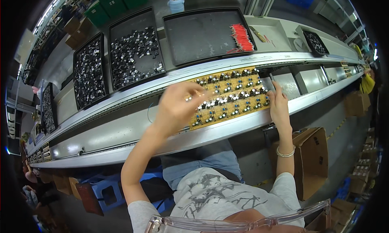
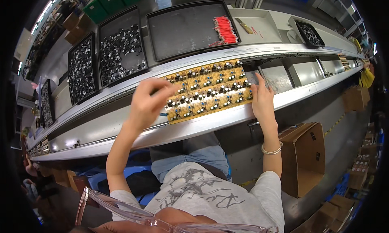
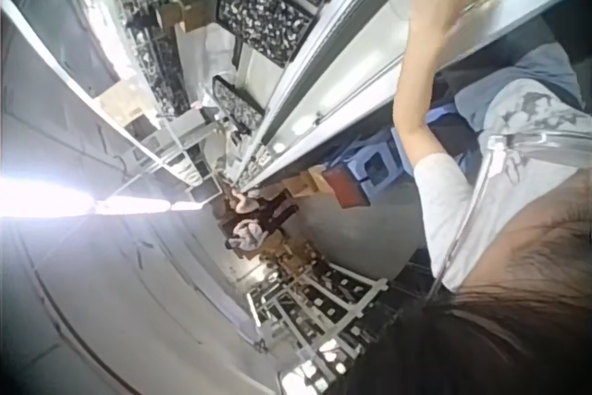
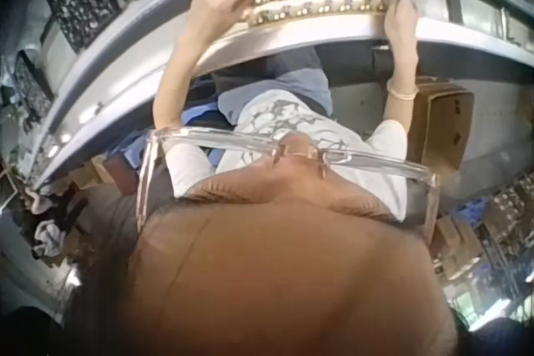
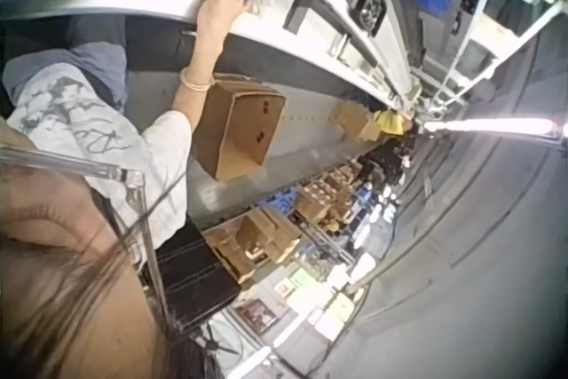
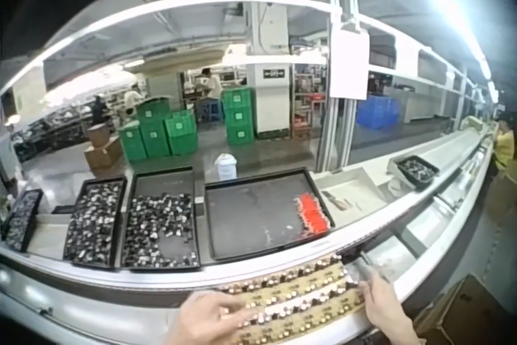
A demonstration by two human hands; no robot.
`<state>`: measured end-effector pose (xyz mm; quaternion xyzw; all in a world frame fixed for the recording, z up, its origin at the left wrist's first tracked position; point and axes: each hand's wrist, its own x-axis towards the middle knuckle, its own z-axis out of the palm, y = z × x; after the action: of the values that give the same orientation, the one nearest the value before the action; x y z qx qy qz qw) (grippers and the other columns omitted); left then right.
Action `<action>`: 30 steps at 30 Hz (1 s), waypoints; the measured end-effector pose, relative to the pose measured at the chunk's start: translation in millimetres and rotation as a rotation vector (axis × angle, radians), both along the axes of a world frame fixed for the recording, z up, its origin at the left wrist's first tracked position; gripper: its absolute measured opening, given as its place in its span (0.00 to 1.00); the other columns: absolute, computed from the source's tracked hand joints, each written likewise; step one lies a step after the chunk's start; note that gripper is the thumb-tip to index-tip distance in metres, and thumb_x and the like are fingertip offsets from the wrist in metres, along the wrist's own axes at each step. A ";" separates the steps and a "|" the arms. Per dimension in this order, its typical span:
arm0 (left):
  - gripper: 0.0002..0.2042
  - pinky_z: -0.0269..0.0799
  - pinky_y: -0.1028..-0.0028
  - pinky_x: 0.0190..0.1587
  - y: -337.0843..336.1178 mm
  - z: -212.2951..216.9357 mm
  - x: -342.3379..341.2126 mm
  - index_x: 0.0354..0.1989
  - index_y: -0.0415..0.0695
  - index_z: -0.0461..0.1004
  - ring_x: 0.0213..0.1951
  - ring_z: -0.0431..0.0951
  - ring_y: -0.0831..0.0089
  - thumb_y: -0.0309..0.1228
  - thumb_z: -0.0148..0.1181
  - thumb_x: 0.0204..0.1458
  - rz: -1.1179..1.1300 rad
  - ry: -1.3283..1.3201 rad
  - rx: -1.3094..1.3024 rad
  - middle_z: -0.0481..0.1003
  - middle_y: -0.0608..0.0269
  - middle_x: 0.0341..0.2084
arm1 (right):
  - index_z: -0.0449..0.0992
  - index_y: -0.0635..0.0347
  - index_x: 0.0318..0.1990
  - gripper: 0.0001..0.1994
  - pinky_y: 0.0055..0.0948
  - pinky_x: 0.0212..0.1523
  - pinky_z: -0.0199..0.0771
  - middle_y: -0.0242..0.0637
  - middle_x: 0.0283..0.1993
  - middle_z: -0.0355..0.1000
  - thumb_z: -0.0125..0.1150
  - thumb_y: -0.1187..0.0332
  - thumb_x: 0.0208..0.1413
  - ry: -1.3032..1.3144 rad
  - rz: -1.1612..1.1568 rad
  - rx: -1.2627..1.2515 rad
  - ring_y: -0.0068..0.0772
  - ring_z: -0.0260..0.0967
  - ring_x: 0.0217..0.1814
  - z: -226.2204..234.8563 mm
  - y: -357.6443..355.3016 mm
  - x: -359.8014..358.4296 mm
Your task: Assembling small electronic components onto a circuit board at a manual production station.
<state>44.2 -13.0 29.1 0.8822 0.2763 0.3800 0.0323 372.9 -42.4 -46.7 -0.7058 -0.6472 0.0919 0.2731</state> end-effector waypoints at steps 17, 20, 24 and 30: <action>0.09 0.70 0.66 0.43 -104.8 73.8 -8.7 0.34 0.45 0.76 0.30 0.70 0.69 0.29 0.54 0.44 -0.765 -0.120 -0.033 0.72 0.59 0.36 | 0.58 0.56 0.61 0.21 0.41 0.58 0.58 0.45 0.33 0.75 0.45 0.72 0.60 -0.035 0.632 -0.095 0.47 0.70 0.40 28.5 17.2 -133.6; 0.11 0.71 0.68 0.42 -116.9 71.9 -26.1 0.36 0.48 0.77 0.31 0.72 0.72 0.27 0.55 0.43 -0.579 -0.127 0.006 0.74 0.62 0.35 | 0.62 0.55 0.60 0.23 0.39 0.49 0.64 0.42 0.29 0.73 0.45 0.76 0.55 -0.093 0.662 -0.008 0.44 0.70 0.35 26.3 33.6 -144.6; 0.13 0.67 0.69 0.44 -153.8 87.6 -48.4 0.39 0.59 0.79 0.31 0.75 0.77 0.32 0.62 0.42 -0.153 -0.090 -0.085 0.78 0.68 0.33 | 0.66 0.55 0.58 0.23 0.38 0.41 0.66 0.40 0.28 0.71 0.47 0.78 0.52 -0.214 0.653 0.096 0.43 0.69 0.32 9.3 51.7 -145.5; 0.07 0.67 0.76 0.44 -159.0 82.9 -50.2 0.28 0.55 0.81 0.31 0.77 0.84 0.39 0.65 0.39 0.160 -0.161 0.142 0.78 0.77 0.28 | 0.67 0.55 0.57 0.22 0.38 0.38 0.66 0.40 0.29 0.70 0.50 0.77 0.51 -0.313 0.635 0.099 0.43 0.68 0.31 7.9 55.4 -138.9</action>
<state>-6.0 -172.0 112.0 0.8242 0.3146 0.4694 -0.0385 234.0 12.9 -38.8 -0.4609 -0.8719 0.0316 0.1623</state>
